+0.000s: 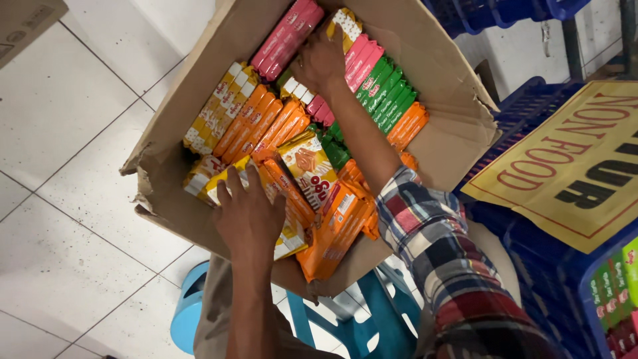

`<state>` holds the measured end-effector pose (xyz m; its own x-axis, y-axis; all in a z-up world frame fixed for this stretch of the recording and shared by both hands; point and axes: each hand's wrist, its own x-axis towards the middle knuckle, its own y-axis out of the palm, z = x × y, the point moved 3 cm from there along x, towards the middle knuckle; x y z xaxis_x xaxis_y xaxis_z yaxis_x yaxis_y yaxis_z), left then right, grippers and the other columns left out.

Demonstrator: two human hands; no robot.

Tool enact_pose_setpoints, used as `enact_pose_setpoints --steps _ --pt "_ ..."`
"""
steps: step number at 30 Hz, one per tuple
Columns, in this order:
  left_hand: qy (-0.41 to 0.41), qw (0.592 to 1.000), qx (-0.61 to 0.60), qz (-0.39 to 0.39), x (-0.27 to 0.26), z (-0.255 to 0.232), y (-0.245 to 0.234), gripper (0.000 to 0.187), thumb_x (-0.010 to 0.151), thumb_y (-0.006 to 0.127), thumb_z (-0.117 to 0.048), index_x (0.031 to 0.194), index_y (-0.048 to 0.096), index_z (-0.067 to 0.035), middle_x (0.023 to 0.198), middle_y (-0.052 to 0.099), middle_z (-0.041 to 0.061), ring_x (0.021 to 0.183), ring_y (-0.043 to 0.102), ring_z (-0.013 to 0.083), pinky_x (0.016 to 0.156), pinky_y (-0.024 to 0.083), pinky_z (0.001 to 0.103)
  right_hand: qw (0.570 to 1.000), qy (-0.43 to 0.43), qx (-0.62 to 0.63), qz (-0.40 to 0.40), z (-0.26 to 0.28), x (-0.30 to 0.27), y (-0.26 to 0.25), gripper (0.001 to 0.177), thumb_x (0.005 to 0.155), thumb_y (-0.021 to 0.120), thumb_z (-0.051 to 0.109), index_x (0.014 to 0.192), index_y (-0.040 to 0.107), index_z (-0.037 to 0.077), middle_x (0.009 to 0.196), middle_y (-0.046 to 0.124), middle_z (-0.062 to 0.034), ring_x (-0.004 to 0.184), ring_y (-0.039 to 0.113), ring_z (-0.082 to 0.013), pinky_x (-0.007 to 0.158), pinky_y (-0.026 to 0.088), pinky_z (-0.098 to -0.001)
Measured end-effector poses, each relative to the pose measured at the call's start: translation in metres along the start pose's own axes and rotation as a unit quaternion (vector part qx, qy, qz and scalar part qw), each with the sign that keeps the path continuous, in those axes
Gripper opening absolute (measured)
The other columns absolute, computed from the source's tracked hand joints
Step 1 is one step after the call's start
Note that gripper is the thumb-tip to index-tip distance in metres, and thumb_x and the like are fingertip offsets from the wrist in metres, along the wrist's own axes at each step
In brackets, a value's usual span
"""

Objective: The person transfers small snack packets from a blue crate into a cardboard box, arranging them by color and orientation. They repeatedly pick up packets, place them into the box, and adjust the arrangement to fit more items.

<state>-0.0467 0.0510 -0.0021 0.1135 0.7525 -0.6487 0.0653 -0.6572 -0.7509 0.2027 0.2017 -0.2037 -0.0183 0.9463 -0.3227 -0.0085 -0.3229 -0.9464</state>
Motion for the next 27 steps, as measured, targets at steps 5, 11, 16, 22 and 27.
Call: enact_pose_setpoints --steps 5,11,16,22,27 --pt "-0.016 1.0 -0.009 0.025 0.003 0.006 0.002 0.079 0.091 0.063 -0.056 0.155 0.038 -0.016 0.166 0.031 0.02 0.147 0.032 0.048 0.099 0.045 0.067 0.994 0.041 0.103 0.0 0.005 -0.023 -0.008 0.071 0.093 0.016 0.061 0.137 0.057 0.022 0.144 0.035 -0.0205 0.144 0.021 -0.0382 0.116 0.004 -0.0747" --pt "-0.026 0.999 -0.016 0.018 0.007 0.013 -0.007 0.09 0.091 0.067 -0.058 0.162 0.028 -0.018 0.165 0.032 0.017 0.144 0.035 0.0495 0.097 0.05 0.062 0.98 0.084 0.155 0.096 0.01 -0.066 -0.014 0.071 0.108 0.018 0.064 0.169 0.009 0.028 0.169 -0.013 -0.0149 0.156 -0.011 -0.0358 0.126 0.003 -0.0644" --pt "-0.033 0.998 -0.054 0.031 0.015 0.032 0.007 0.083 0.09 0.072 -0.047 0.157 0.033 -0.019 0.168 0.024 0.016 0.138 0.04 0.05 0.099 0.047 0.063 0.917 0.117 0.261 0.277 0.01 -0.101 -0.049 0.079 0.101 0.025 0.067 0.168 0.01 0.028 0.171 -0.017 -0.005 0.16 -0.005 -0.0307 0.126 0.016 -0.0588" --pt "-0.091 0.991 -0.098 0.015 0.021 0.042 0.022 0.113 0.085 0.077 -0.061 0.164 0.013 -0.012 0.149 0.035 0.031 0.122 0.055 0.0604 0.087 0.056 0.065 0.945 0.021 0.16 0.285 -0.001 -0.165 -0.051 0.071 0.084 0.049 0.081 0.145 0.054 0.044 0.14 0.066 -0.0059 0.135 0.057 -0.0318 0.116 0.042 -0.0436" --pt "-0.1 0.973 -0.209 0.006 0.005 0.032 0.044 0.128 0.084 0.076 -0.064 0.166 -0.008 -0.013 0.159 0.017 0.043 0.134 0.048 0.0631 0.1 0.053 0.062 0.917 -0.034 0.357 0.176 0.048 -0.296 -0.224 0.06 0.097 0.06 0.052 0.151 0.048 0.028 0.127 0.068 -0.0259 0.123 0.062 -0.0463 0.107 0.045 -0.0587"
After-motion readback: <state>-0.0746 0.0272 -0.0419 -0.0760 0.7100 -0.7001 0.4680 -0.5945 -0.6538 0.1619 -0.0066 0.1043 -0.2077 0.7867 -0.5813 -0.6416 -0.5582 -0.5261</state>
